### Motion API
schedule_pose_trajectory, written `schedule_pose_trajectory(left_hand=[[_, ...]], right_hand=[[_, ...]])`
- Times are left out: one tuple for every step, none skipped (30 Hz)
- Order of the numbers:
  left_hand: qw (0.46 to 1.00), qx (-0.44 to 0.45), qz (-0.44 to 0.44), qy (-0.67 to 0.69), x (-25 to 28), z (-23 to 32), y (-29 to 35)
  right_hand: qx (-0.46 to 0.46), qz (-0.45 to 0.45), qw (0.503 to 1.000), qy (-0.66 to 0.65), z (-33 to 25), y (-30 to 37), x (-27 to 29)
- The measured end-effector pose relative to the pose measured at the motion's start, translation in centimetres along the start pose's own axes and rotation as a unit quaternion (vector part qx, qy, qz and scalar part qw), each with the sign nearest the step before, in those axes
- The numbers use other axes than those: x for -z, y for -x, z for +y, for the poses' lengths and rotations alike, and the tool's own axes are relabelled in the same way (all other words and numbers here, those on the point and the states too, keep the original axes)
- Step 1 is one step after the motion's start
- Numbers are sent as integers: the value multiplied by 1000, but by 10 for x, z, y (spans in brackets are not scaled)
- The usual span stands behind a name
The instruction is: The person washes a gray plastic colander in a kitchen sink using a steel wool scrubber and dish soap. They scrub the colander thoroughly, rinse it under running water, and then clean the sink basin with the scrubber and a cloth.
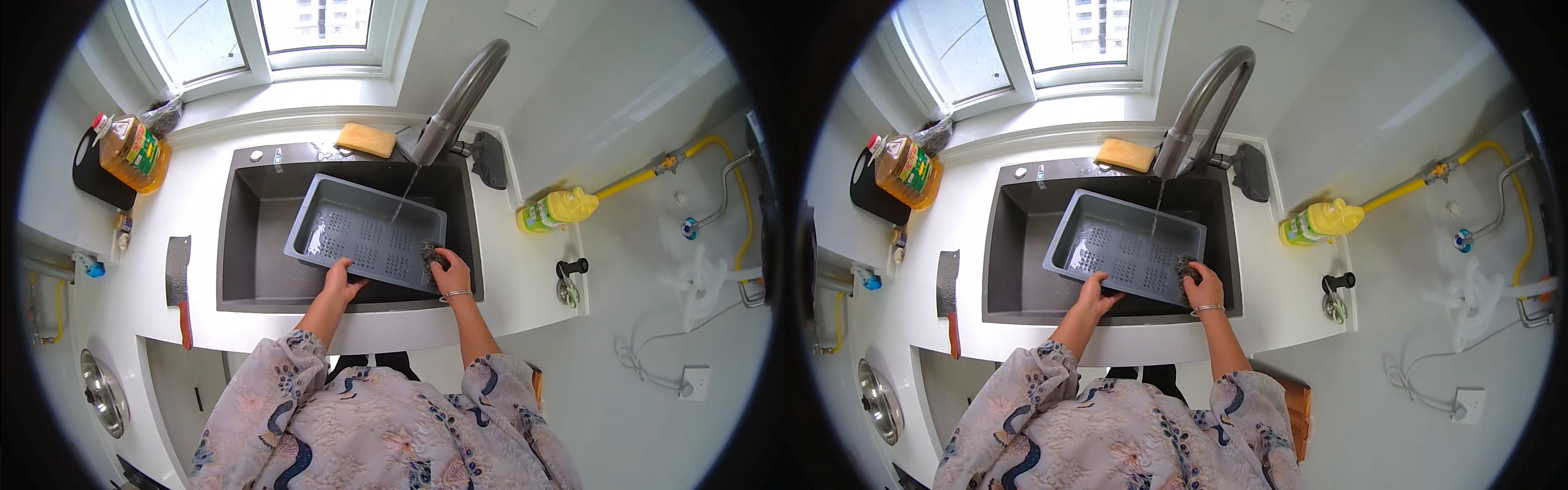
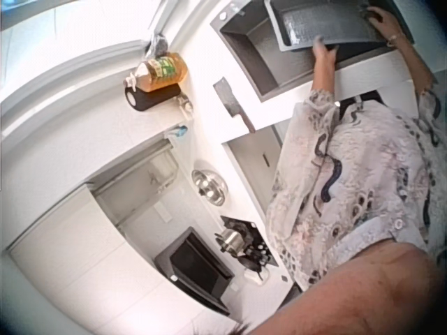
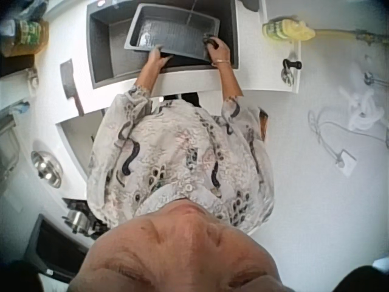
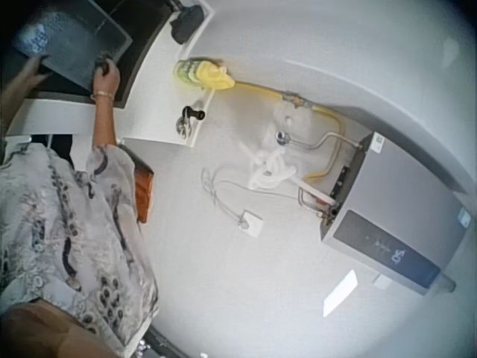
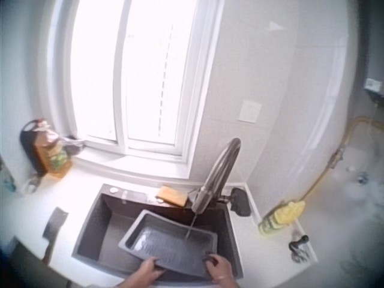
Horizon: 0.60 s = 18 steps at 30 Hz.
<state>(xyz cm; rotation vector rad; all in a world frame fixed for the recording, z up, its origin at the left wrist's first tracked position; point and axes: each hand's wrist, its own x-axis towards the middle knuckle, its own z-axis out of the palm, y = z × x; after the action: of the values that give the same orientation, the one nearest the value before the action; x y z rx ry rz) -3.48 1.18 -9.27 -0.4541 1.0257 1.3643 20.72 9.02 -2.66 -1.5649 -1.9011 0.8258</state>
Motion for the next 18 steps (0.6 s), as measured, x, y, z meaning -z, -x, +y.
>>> schedule_pose_trajectory(left_hand=[[1000,1,11,-3,-4,-4,-4],[1000,1,23,-5,-8,-8,-8],[999,14,29,-1,-11,-9,-14],[999,17,44,-6,-12,-8,-20],[998,20,59,-11,-13,-7,-25],[997,23,74,-14,-14,-8,-30],[997,22,80,-8,-14,-8,-34],[996,19,87,-1,-12,-7,-37],[995,15,98,5,-6,-4,-40],[995,7,97,2,0,-3,-43],[995,0,97,0,7,-3,-45],[995,-5,97,-5,10,-4,-42],[995,12,102,-19,13,-4,-40],[993,29,108,-32,16,-4,-37],[992,47,110,-46,14,-6,-31],[989,40,129,-59,9,-10,-21],[987,31,144,-70,-1,-14,-8],[984,18,163,-71,-5,-16,-2]], right_hand=[[-14,-1,1000,-21,2,1,-1],[-28,-3,999,-43,3,2,0],[-43,-1,997,-65,3,3,1],[-53,-4,996,-74,6,2,-2],[-63,-7,994,-84,13,0,-8],[-72,-11,993,-92,7,-3,-7],[-78,-4,990,-116,1,-5,-4],[-84,2,987,-140,-6,-9,-2],[-92,6,982,-167,-19,-12,-1],[-57,44,979,-191,-26,-17,-2],[-22,82,973,-214,-33,-23,-4],[10,123,964,-236,-38,-26,-4],[31,123,962,-243,-43,-31,-6],[-19,43,979,-201,-27,-37,-14],[-69,-34,985,-156,4,-44,-26],[-114,-110,981,-108,33,-52,-41],[-185,-89,955,-216,51,-56,-54],[-168,-89,943,-273,43,-61,-54]])
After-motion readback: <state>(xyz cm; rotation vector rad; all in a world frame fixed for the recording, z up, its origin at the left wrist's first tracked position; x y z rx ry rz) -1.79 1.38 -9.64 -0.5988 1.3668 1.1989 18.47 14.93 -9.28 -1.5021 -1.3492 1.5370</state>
